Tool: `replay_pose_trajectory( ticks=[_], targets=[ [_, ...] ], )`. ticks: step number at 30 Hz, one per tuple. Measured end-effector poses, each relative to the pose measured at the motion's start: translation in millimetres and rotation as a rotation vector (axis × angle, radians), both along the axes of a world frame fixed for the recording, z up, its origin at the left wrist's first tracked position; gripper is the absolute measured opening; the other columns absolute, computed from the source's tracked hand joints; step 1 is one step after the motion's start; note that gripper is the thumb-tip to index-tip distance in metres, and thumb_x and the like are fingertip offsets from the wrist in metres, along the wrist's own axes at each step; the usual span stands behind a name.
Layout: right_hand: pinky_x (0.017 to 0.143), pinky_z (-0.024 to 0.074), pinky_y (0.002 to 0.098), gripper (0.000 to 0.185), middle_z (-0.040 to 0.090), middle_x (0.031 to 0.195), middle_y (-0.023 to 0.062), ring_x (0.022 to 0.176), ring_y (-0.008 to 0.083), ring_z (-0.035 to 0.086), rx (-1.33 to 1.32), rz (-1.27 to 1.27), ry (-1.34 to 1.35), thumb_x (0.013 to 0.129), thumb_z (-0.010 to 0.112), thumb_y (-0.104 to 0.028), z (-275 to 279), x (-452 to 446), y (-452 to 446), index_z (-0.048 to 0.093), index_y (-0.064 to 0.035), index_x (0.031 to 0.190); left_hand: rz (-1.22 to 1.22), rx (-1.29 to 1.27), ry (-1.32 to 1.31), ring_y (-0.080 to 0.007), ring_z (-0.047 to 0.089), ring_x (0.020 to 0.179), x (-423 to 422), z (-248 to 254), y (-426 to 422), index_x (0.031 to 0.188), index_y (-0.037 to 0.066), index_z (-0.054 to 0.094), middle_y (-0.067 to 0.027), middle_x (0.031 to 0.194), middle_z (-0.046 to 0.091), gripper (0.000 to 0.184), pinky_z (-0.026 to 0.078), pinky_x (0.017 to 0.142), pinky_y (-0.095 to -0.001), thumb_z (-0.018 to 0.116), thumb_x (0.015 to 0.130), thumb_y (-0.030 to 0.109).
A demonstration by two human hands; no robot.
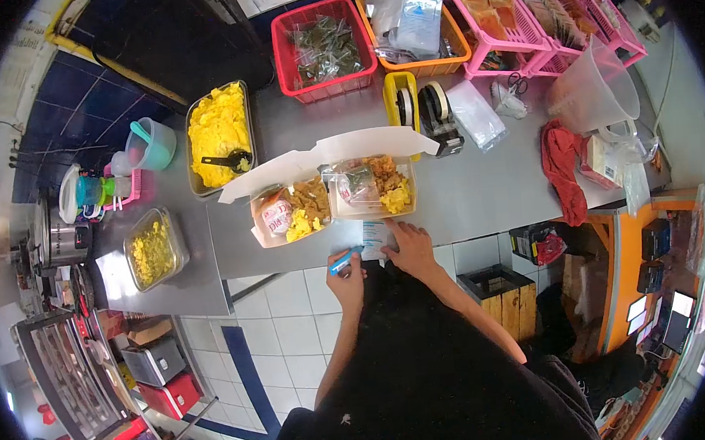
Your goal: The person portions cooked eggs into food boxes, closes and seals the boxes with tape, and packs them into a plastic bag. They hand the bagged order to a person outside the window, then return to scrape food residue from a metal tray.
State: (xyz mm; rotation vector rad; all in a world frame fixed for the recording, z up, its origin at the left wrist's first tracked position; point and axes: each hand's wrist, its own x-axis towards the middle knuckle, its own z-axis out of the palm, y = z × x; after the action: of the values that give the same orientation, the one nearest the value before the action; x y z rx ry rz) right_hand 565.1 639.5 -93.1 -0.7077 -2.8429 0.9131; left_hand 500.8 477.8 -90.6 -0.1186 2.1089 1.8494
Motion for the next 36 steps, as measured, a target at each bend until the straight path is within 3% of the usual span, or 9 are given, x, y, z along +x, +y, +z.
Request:
replay_pose_trajectory(
  ticks=[15,24,36],
  targets=[
    [0.080,0.0479,0.0484,0.071,0.065,0.102,0.0131,0.097,0.0345,0.064,-0.017,-0.015,-0.017,0.074,0.080,-0.030,6,-1,0,0.050,-0.0117,0.137,-0.118,-0.001,-0.011,-0.0099,0.060,0.055,12,1,6,0.101,0.000,0.059,-0.0054,0.075,0.064,0.024,0.051,0.049,-0.0232,0.072,0.093,0.018],
    [0.081,0.0484,0.0488,0.072,0.065,0.105,0.0127,0.100,0.0336,0.064,0.014,-0.019,0.020,0.075,0.079,-0.032,1,1,0,0.050,-0.0124,0.138,0.006,-0.006,-0.007,-0.0085,0.059,0.054,4,9,-2,0.101,0.001,0.061,-0.0047,0.073,0.063,0.021,0.049,0.049,-0.0221,0.073,0.092,0.016],
    [0.082,0.0488,0.0479,0.072,0.065,0.105,0.0124,0.100,0.0336,0.064,-0.017,-0.006,-0.037,0.076,0.079,-0.032,4,-1,2,0.049,-0.0126,0.138,-0.126,-0.041,0.004,-0.0093,0.060,0.056,16,5,2,0.103,0.000,0.060,-0.0055,0.076,0.064,0.022,0.052,0.050,-0.0228,0.071,0.093,0.016]
  ],
)
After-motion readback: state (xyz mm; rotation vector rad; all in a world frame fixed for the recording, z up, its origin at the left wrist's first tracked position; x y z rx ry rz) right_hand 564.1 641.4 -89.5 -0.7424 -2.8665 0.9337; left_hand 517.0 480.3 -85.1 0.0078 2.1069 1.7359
